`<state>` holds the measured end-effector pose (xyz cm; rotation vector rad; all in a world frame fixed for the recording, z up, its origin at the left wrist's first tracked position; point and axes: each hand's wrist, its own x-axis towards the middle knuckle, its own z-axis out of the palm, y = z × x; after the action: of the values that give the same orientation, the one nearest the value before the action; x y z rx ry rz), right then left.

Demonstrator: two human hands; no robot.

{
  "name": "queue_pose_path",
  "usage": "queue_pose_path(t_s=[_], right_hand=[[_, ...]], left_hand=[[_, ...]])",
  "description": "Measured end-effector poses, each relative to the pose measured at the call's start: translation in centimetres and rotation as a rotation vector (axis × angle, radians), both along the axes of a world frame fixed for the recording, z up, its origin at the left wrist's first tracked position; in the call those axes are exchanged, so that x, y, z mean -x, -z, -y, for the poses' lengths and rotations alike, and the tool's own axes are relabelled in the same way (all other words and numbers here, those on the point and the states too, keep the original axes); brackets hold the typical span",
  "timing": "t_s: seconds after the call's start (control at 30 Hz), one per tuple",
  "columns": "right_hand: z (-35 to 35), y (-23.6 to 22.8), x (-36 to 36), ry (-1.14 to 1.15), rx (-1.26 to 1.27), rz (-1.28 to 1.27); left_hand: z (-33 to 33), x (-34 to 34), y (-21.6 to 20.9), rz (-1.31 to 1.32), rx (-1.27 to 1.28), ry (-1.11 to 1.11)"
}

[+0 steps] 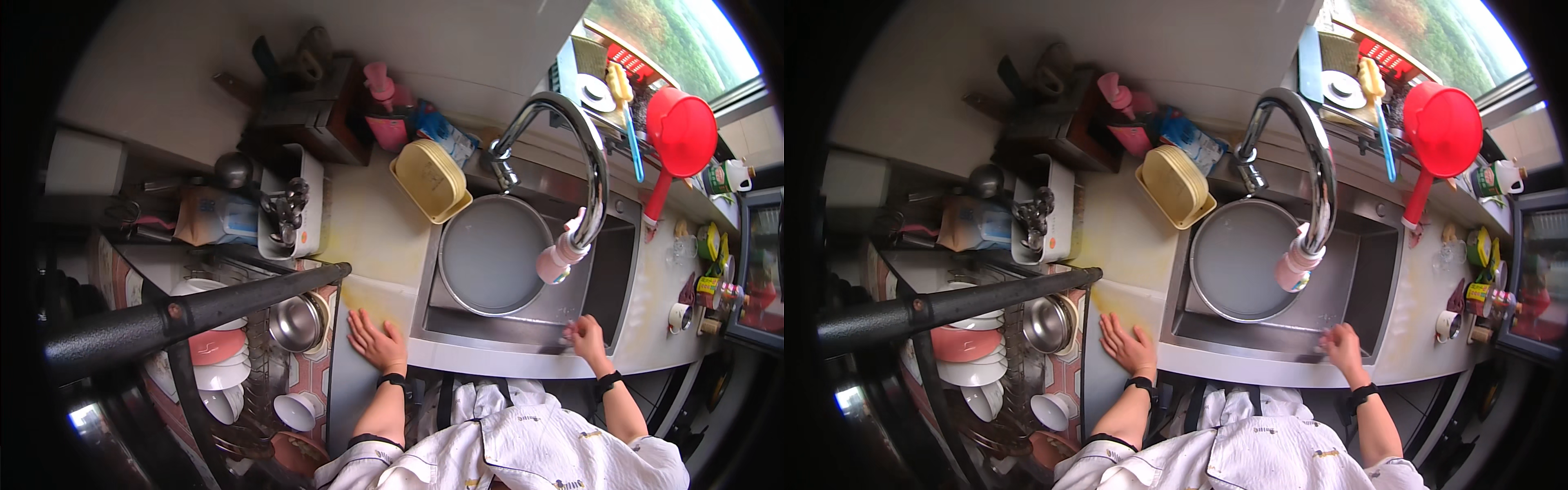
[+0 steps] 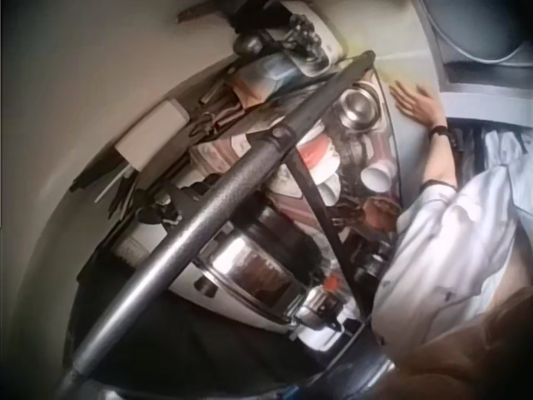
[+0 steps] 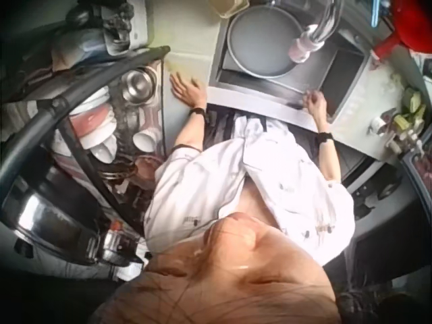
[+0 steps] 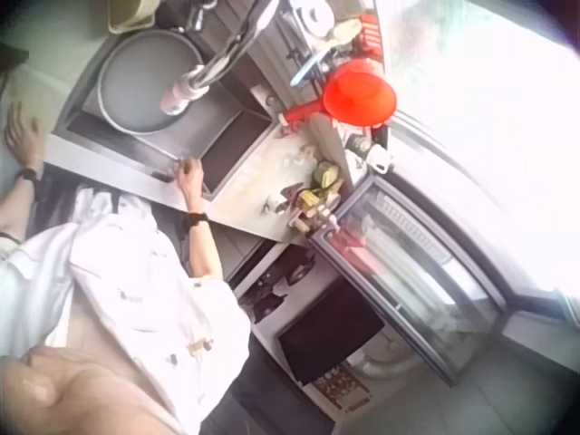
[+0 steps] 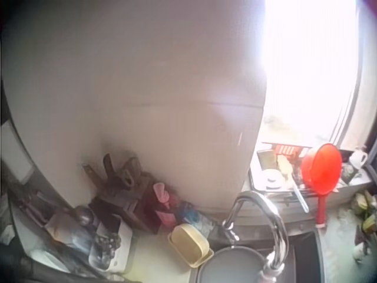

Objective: Washing chopsticks and a utensil holder in a sink and wiping down the kitchen counter.

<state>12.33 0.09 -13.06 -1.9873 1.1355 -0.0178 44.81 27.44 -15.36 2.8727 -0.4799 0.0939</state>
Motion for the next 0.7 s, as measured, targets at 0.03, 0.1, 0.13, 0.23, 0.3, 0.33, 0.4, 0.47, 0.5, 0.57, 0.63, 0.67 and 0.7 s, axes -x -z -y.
queue_pose_path(t_s=[0.03, 0.1, 0.13, 0.23, 0.3, 0.33, 0.4, 0.47, 0.5, 0.57, 0.63, 0.67, 0.7], right_hand=[[-1.6, -6.0, -8.9, -0.152, -0.068, 0.184], [-3.1, -7.1, -18.5, -0.519, 0.092, 0.388], [-4.1, -8.3, -24.0, -0.542, 0.173, 0.512], [-5.7, -7.5, -38.0, -0.443, 0.328, 0.705], [-5.1, -5.6, -45.7, -0.443, 0.505, 0.72], [-4.3, -3.9, -48.6, -0.454, 0.59, 0.732], [-4.2, 1.0, -52.8, -0.452, 0.765, 0.637], [-5.3, 2.7, -54.7, -0.462, 0.915, 0.542], [-5.1, 3.5, -54.8, -0.481, 0.941, 0.501], [-5.4, 3.8, -55.1, -0.513, 0.96, 0.456], [-4.9, 3.4, -55.6, -0.466, 0.844, 0.359], [-5.0, 3.1, -55.2, -0.468, 0.847, 0.358], [-5.2, 2.7, -54.1, -0.434, 0.826, 0.248]], left_hand=[[-0.9, -0.2, 0.0, 0.004, -0.011, -0.012], [-1.1, -0.4, 0.2, -0.004, 0.0, -0.012], [-1.3, -0.5, 0.0, 0.007, -0.001, -0.022], [-0.8, -0.6, -0.4, -0.064, 0.024, -0.019], [-0.5, -0.5, -0.6, -0.066, 0.032, -0.009], [0.0, -0.4, -0.3, -0.088, 0.034, -0.002], [-0.1, -0.3, -0.4, -0.098, 0.035, 0.002], [-0.8, -0.3, -0.3, -0.114, 0.023, -0.017], [-0.8, -0.5, -0.2, -0.113, 0.026, -0.013], [-1.1, -0.2, 0.1, -0.112, 0.029, -0.009], [-0.9, -0.5, 0.0, -0.116, 0.033, -0.011], [-0.8, -0.7, -0.1, -0.116, 0.039, -0.01], [-0.8, -0.7, -0.1, -0.117, 0.043, -0.01]])
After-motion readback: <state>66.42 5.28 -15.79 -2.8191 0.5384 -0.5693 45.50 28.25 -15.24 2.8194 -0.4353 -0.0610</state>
